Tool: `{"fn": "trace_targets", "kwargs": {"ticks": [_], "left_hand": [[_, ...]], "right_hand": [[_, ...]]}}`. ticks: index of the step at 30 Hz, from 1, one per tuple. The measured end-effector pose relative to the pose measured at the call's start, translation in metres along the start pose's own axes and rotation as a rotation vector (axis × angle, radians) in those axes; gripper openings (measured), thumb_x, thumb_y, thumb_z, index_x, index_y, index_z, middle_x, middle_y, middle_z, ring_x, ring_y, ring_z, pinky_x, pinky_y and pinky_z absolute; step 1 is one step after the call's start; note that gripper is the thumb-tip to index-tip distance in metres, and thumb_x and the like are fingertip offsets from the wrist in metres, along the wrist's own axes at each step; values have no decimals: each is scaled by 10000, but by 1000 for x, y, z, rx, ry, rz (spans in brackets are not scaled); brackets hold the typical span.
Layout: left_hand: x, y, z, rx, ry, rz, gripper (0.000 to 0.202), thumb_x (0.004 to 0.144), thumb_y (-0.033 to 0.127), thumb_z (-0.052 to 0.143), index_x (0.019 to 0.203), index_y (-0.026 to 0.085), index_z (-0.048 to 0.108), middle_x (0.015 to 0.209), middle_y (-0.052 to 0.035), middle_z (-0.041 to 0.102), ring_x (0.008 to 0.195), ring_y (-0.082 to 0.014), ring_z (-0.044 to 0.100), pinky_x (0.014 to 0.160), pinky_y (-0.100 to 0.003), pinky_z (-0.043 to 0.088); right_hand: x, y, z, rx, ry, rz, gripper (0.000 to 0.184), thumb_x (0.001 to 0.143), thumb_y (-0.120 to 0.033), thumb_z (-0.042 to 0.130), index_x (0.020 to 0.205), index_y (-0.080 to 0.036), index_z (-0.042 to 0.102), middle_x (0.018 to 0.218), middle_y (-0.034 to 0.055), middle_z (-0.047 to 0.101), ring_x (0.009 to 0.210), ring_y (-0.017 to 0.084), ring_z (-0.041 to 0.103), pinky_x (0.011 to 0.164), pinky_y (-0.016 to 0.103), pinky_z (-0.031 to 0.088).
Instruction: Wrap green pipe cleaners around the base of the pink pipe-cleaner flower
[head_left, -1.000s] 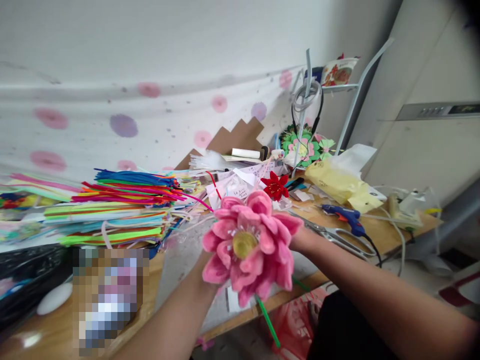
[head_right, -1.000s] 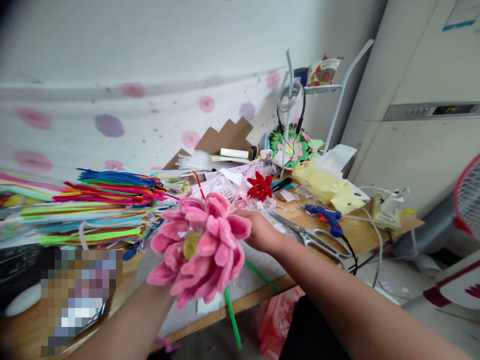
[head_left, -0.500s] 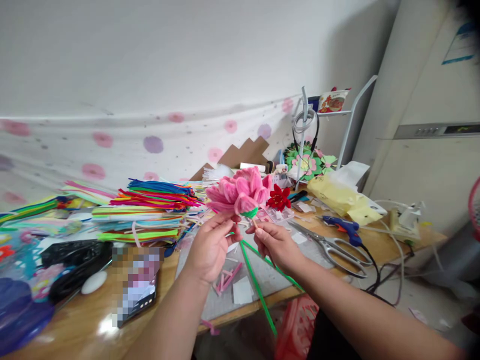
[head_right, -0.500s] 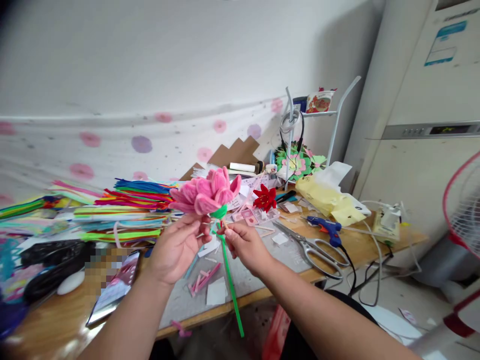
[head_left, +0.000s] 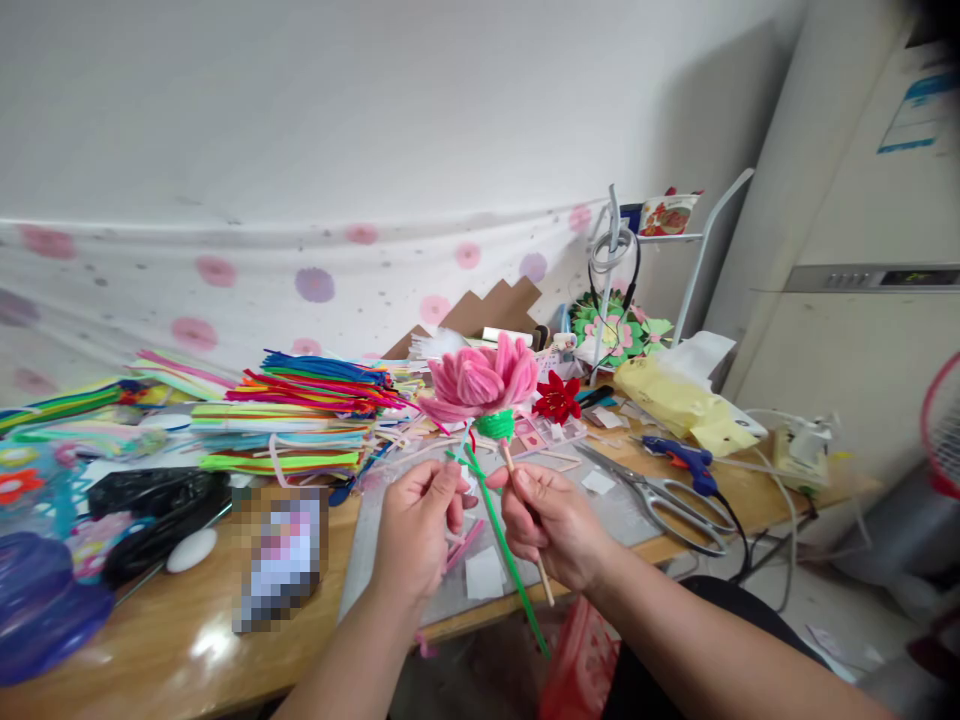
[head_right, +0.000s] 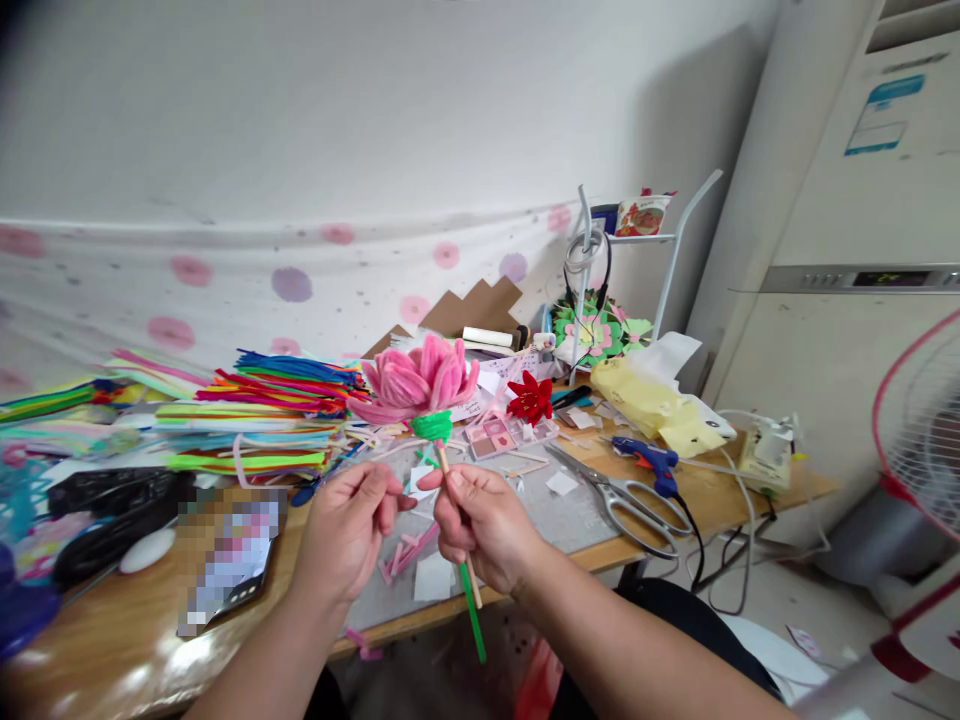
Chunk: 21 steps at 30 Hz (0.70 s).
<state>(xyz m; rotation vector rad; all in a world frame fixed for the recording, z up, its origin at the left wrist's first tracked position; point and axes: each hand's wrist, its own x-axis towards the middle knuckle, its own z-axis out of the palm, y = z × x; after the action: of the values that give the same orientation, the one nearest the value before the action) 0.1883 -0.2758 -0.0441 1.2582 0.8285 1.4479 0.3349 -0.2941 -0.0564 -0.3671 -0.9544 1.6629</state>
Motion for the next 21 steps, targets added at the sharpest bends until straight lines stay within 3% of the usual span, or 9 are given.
{"fn": "trace_targets", "kwargs": {"ticks": [4,7,11,17,19,21], "left_hand": [[3,5,3,1,-21,49,176,758,334,682,767,160,653,645,1,636,647,-117,584,654,-229,459],[5,11,10,-173,-49,-40,224,708,289,730,884,167,663,840,-27,679,816,-155,627,766,-263,476],[8,16,18,-385,-40,-187,175,692,287,729,761,154,639,775,-27,680,746,-156,649,718,-270,491],[8,20,28,-402,82,-249,230,636,308,753,721,144,615,679,-20,649,661,-155,637,578,-241,458],[5,18,29,-380,38,-218,263,638,340,764,753,147,627,705,-24,650,707,-162,635,616,-249,464],[0,13,27,-369,-85,-207,369,619,393,783,860,149,647,816,-50,667,824,-183,629,723,-271,473]], "right_hand": [[1,7,4,39,-22,28,243,841,-376,609,880,-141,654,458,-81,438,329,11,190,328,148,272],[1,12,6,50,-22,40,246,846,-379,602,878,-142,654,461,-76,446,326,10,202,333,149,278],[0,17,8,51,-25,50,235,848,-371,596,856,-142,649,460,-74,448,321,9,207,331,148,273],[-1,21,10,31,-30,66,252,824,-396,622,828,-145,641,453,-79,443,317,11,216,330,150,272],[-2,21,10,42,-38,66,245,831,-390,613,827,-147,642,450,-81,436,318,12,210,331,150,272],[-3,20,9,70,-54,57,232,847,-378,594,820,-153,643,451,-81,431,319,11,198,330,149,268]]}}
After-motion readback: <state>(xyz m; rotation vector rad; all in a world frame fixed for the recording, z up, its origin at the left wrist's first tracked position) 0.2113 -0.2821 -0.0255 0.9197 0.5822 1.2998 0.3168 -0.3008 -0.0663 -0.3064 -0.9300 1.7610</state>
